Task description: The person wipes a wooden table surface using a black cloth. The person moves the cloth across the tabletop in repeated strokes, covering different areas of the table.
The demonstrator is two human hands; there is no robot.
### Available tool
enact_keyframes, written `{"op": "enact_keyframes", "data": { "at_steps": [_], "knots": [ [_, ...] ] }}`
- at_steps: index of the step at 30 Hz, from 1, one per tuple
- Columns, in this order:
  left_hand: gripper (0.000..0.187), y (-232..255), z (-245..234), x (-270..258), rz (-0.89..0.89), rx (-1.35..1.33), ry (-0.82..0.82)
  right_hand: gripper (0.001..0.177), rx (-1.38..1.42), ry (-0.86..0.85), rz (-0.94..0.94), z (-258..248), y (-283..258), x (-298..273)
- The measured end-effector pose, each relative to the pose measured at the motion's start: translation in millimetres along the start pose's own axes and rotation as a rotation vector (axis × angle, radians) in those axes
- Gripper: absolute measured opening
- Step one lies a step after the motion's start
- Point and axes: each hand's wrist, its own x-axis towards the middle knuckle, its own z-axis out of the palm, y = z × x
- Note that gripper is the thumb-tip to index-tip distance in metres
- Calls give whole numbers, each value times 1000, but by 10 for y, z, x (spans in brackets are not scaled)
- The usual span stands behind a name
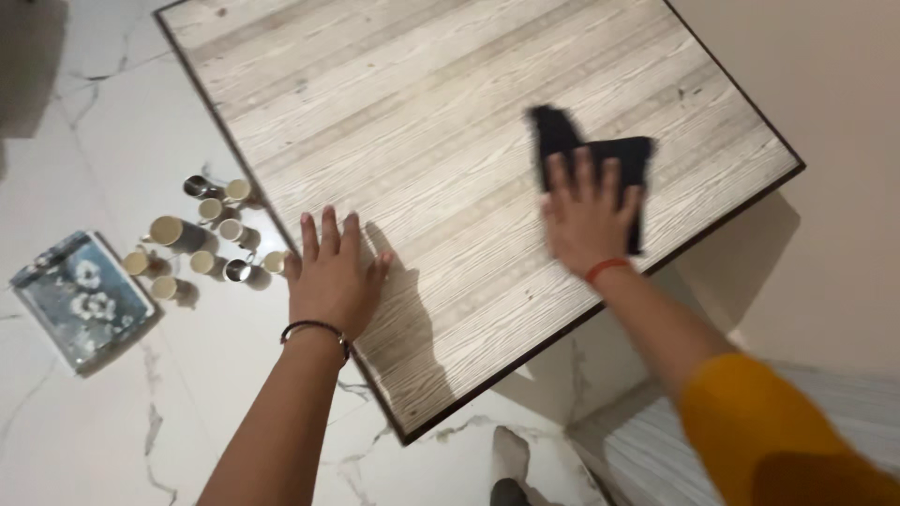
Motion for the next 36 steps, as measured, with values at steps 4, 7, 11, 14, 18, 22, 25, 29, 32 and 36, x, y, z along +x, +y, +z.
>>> {"op": "enact_keyframes", "data": {
  "at_steps": [4,7,11,14,18,22,25,29,32,36],
  "knots": [
    [73,-330,-8,-355,-6,34,38,62,-39,-64,-212,68,-1023,-324],
    [73,-436,19,-492,24,25,70,62,-9,54,-436,59,-1650,-623],
    [74,-489,54,-616,36,25,119,56,121,38,-601,-26,-1860,-1170],
    [76,-407,40,-619,35,18,87,58,86,-37,-830,-113,-1630,-1336],
    [77,-158,86,-547,41,37,48,51,76,-61,-986,-85,-890,-1323],
    [78,150,113,-415,50,12,-29,56,-7,53,-854,55,-100,-1033],
    [78,319,102,-311,51,3,-52,59,-39,74,-655,89,487,-731],
    [78,396,96,-169,59,20,-36,62,-11,42,-340,66,1123,-441],
    [78,292,70,-117,44,21,-44,63,13,91,-121,69,1320,-345],
    [78,-16,13,-181,56,85,-28,64,41,89,-184,40,1300,-446]
  ]
}}
